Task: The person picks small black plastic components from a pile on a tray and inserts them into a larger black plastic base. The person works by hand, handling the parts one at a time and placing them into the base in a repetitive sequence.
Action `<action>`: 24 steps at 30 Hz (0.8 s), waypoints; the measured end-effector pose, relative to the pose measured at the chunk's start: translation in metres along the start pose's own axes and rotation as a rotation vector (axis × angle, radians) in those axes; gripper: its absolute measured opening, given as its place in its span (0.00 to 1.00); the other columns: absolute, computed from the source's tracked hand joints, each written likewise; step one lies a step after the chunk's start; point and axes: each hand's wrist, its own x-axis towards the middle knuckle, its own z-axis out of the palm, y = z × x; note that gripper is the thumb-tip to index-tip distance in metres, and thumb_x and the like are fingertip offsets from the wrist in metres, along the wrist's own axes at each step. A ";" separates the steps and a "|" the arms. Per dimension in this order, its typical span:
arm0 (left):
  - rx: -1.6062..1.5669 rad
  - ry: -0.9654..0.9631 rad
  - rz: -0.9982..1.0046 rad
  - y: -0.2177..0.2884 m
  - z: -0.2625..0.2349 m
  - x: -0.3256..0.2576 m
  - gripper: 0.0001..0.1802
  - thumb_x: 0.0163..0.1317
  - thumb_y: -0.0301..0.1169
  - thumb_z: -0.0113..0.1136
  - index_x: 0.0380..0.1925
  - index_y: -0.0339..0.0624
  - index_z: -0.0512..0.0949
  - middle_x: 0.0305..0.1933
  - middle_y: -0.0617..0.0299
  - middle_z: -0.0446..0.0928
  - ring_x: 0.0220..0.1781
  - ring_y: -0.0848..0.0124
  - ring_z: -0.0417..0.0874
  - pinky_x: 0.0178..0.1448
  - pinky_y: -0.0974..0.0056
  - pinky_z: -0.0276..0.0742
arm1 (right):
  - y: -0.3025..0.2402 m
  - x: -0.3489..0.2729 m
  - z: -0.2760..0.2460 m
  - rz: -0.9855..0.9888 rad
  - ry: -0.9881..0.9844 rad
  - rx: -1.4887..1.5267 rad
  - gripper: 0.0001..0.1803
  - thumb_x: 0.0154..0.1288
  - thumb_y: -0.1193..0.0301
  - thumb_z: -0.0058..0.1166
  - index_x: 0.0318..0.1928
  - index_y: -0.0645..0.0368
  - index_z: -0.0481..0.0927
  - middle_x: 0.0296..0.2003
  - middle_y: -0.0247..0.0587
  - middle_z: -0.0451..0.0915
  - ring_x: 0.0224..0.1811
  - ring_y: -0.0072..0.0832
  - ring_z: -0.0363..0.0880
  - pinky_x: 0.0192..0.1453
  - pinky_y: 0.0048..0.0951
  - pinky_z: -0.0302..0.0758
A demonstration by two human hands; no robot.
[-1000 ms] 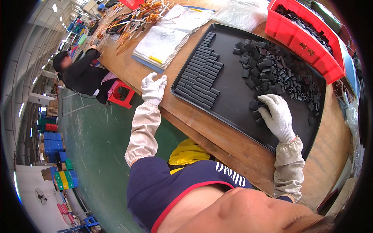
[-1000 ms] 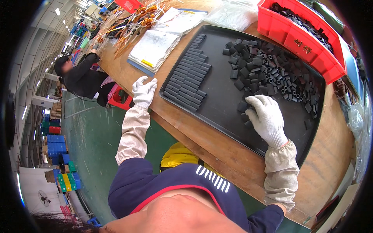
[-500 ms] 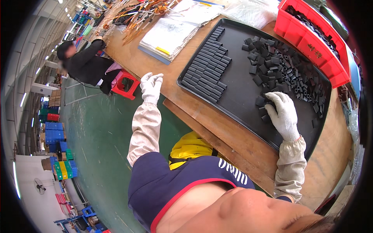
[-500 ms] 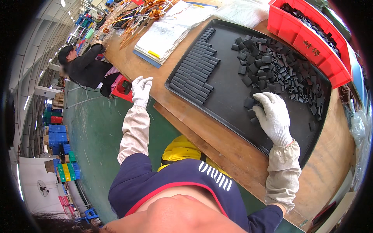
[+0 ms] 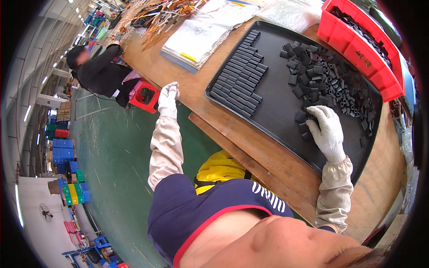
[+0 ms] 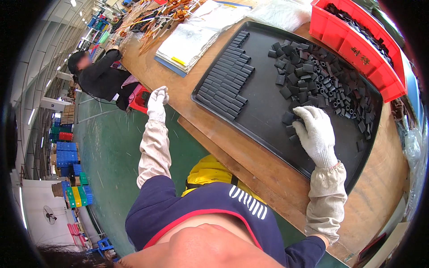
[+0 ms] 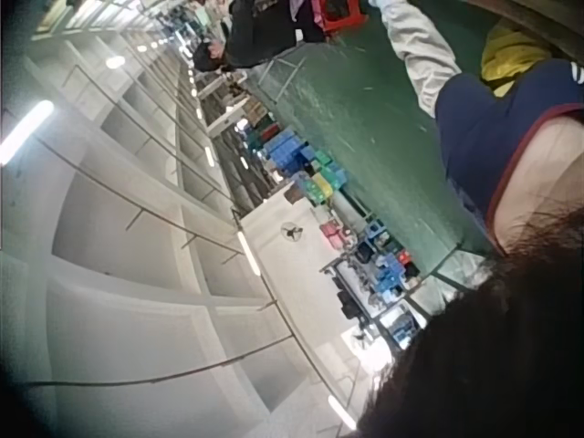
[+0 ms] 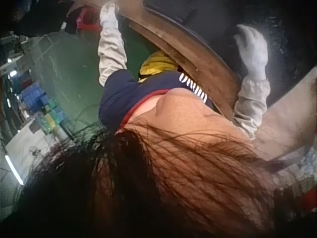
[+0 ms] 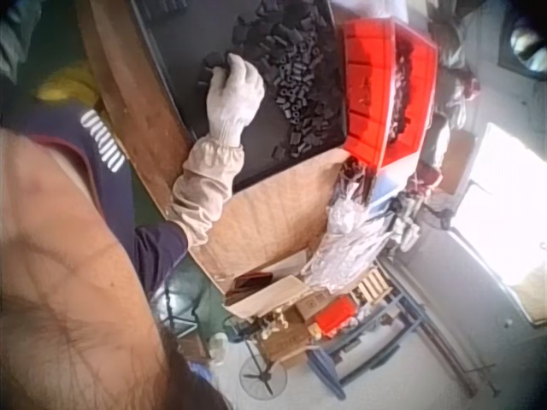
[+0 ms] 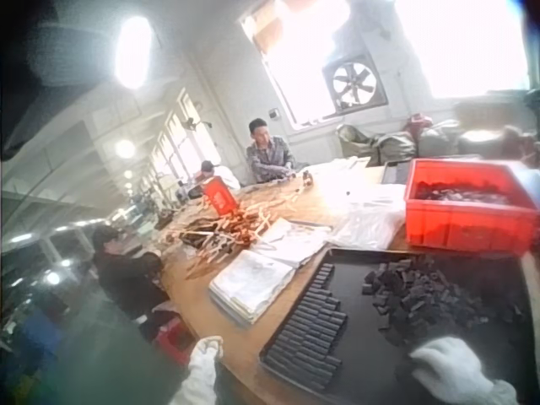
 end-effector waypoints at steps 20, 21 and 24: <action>1.404 -0.134 0.600 0.012 -0.030 -0.035 0.11 0.67 0.35 0.64 0.48 0.59 0.86 0.50 0.60 0.79 0.55 0.54 0.77 0.57 0.51 0.78 | -0.001 0.000 0.000 0.007 -0.009 -0.032 0.19 0.60 0.74 0.65 0.53 0.57 0.83 0.52 0.44 0.83 0.58 0.46 0.79 0.65 0.42 0.73; 1.393 -0.148 0.592 0.009 -0.034 -0.036 0.11 0.66 0.35 0.64 0.48 0.59 0.85 0.51 0.60 0.79 0.56 0.55 0.77 0.57 0.51 0.78 | -0.001 -0.001 0.000 0.005 -0.010 -0.030 0.19 0.60 0.74 0.65 0.53 0.57 0.83 0.52 0.43 0.83 0.58 0.46 0.79 0.65 0.42 0.73; 1.267 -0.138 0.552 0.001 -0.043 -0.037 0.16 0.63 0.36 0.69 0.51 0.58 0.85 0.49 0.60 0.80 0.54 0.55 0.77 0.56 0.50 0.78 | -0.001 -0.001 0.001 0.002 -0.012 -0.028 0.19 0.60 0.74 0.65 0.53 0.57 0.83 0.52 0.43 0.83 0.58 0.46 0.79 0.65 0.41 0.73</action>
